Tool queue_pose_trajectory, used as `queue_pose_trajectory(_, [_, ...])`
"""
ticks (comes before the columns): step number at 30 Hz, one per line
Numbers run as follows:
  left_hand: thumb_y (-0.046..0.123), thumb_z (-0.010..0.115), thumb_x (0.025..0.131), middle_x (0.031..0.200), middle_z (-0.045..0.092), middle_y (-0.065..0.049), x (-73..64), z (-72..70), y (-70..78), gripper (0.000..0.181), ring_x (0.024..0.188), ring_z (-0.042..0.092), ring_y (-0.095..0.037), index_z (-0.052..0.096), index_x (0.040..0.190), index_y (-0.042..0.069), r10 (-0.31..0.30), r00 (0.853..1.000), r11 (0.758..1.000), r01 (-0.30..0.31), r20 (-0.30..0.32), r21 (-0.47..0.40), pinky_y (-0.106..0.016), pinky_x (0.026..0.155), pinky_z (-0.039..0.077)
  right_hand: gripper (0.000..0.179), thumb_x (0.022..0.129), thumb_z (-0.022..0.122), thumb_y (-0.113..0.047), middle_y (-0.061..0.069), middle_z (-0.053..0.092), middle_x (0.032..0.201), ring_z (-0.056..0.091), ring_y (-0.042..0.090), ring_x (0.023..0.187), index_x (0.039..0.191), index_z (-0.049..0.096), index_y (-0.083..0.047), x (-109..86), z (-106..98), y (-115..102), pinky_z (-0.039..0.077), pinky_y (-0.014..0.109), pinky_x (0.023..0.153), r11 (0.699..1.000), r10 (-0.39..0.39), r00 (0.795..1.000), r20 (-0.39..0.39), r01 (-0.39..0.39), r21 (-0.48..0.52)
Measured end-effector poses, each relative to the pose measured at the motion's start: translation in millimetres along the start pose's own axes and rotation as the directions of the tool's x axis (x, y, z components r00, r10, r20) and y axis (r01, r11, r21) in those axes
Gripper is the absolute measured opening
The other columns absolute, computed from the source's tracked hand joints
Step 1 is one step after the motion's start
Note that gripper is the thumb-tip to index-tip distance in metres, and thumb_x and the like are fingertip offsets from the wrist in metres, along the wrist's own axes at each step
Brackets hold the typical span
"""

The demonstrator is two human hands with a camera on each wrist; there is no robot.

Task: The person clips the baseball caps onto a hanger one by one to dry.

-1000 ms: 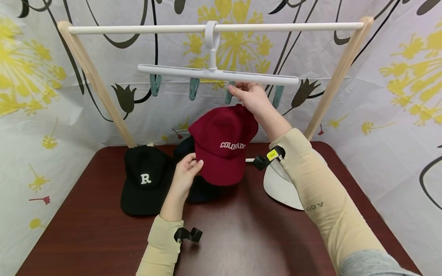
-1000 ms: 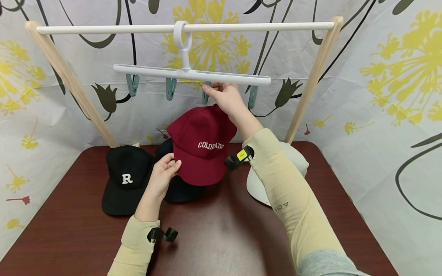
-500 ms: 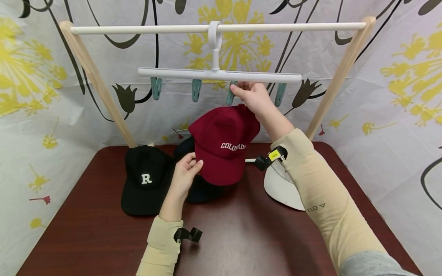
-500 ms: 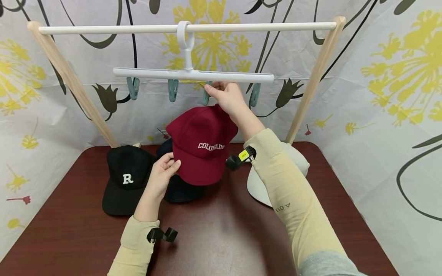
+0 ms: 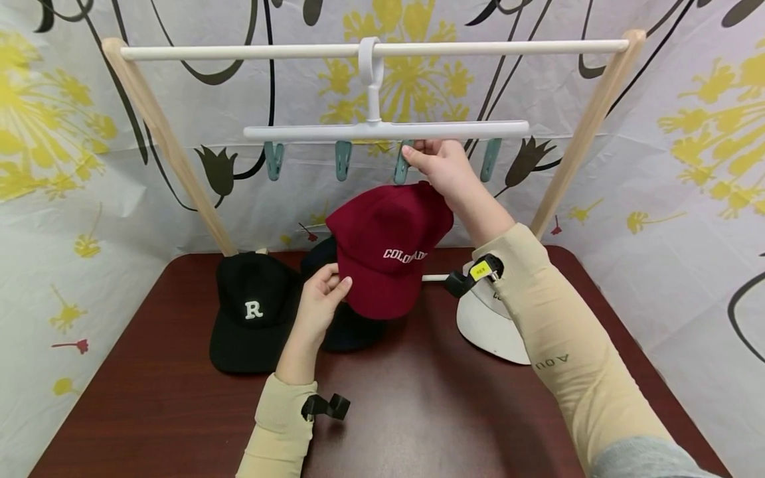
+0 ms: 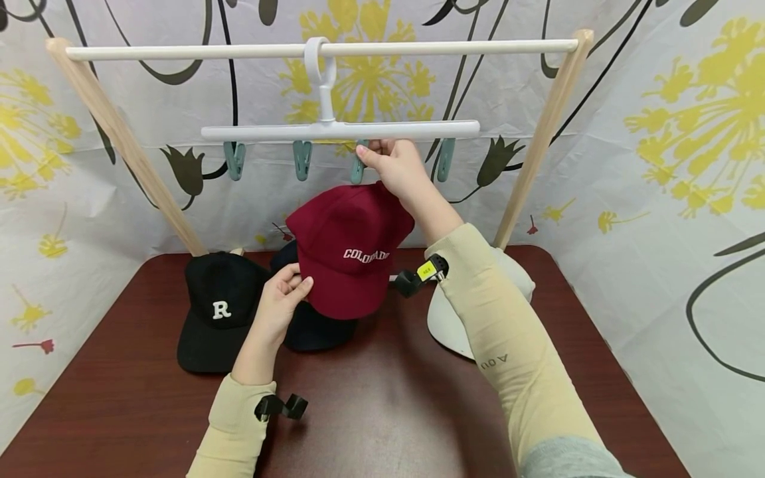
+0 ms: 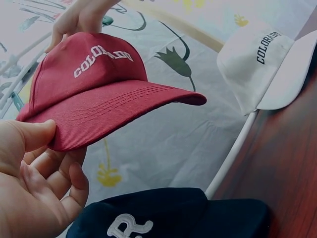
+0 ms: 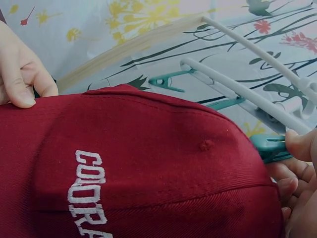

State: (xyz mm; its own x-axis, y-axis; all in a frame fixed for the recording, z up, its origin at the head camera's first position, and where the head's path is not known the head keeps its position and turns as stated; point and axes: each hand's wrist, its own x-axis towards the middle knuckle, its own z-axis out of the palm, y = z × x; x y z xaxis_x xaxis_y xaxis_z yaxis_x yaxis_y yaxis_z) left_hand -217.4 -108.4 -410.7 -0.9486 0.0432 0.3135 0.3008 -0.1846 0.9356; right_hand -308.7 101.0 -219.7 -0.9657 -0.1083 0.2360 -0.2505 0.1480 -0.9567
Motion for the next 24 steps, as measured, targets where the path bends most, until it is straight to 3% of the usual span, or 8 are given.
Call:
queue_pose_trajectory(7, [-0.007, 0.056, 0.092, 0.085, 0.065, -0.014, -1.1, 0.2, 3.8, 0.017, 0.071, 0.057, -0.014, 0.057, 0.109, -0.011, 0.033, 0.999, 0.999, -0.033, 0.007, 0.016, -0.026, 0.066, 0.049, 0.016, 0.095, 0.061, -0.015, 0.001, 0.053, 0.079, 0.043, 0.013, 0.077, 0.092, 0.055, 0.0, -1.6, -3, -1, 0.035, 0.025, 0.068, 1.0, 0.002, 1.0, 0.008, -0.002, -0.003])
queue_pose_trajectory(12, [-0.007, 0.057, 0.092, 0.086, 0.065, -0.015, -2.0, 1.0, 7.8, 0.017, 0.073, 0.057, -0.014, 0.057, 0.108, -0.011, 0.053, 0.999, 0.998, -0.053, 0.001, 0.036, -0.025, 0.067, 0.047, 0.017, 0.095, 0.061, -0.016, -0.001, 0.049, 0.072, 0.035, 0.012, 0.067, 0.091, 0.055, 0.0, -3.7, -6, -2, 0.03, 0.024, 0.061, 1.0, -0.005, 1.0, 0.026, 0.005, 0.0])
queue_pose_trajectory(19, [-0.007, 0.058, 0.091, 0.086, 0.067, -0.011, -2.7, 2.2, 11.3, 0.017, 0.074, 0.059, -0.014, 0.059, 0.108, -0.01, 0.06, 0.998, 0.996, -0.058, -0.024, 0.073, -0.025, 0.067, 0.049, 0.018, 0.094, 0.062, -0.018, -0.003, 0.045, 0.066, 0.032, 0.01, 0.058, 0.089, 0.056, -0.002, -6.2, -10, -3, 0.027, 0.023, 0.056, 1.0, -0.003, 0.999, 0.053, 0.002, 0.005])
queue_pose_trajectory(24, [-0.007, 0.059, 0.091, 0.089, 0.068, -0.015, -3.0, 4.0, 14.7, 0.018, 0.072, 0.06, -0.014, 0.06, 0.109, -0.009, 0.063, 0.997, 0.994, -0.058, -0.047, 0.088, -0.025, 0.066, 0.05, 0.017, 0.094, 0.062, -0.02, -0.004, 0.04, 0.062, 0.03, 0.011, 0.056, 0.087, 0.057, -0.005, -8.2, -12, -5, 0.025, 0.025, 0.054, 1.0, 0.005, 0.997, 0.074, -0.004, -0.013])
